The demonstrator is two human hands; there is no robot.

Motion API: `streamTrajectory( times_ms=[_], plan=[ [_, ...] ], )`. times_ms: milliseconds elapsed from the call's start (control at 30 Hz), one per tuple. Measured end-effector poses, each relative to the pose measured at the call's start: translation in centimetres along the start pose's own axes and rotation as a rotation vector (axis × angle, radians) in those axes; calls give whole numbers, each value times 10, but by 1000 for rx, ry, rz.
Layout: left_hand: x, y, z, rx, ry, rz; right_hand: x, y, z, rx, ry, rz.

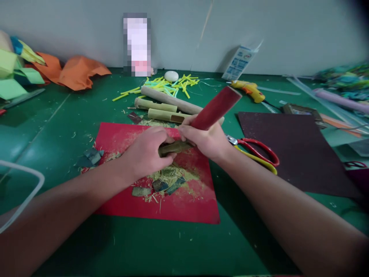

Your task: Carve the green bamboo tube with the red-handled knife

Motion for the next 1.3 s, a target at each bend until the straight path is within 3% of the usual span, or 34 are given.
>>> streamTrajectory(
  times_ms=[167,567,1300],
  plan=[
    [6,-4,-1,13,29,-27,1,-5,-2,83,-18,-31],
    [6,-6,2,73,68,-80,-2,-10,-2,137,-18,-84],
    [6,-6,2,66,71,-75,-3,-14,-1,168,-33,-98]
  ],
)
Point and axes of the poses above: each hand's wrist, its own z-axis towards the middle knuckle, its own y-axis out of the back of the hand, x = y × z, the point moved 10 cm from there along z, towards the middle knuckle, and after that the axes turned 12 degrees about z, right-handed, at the moved point
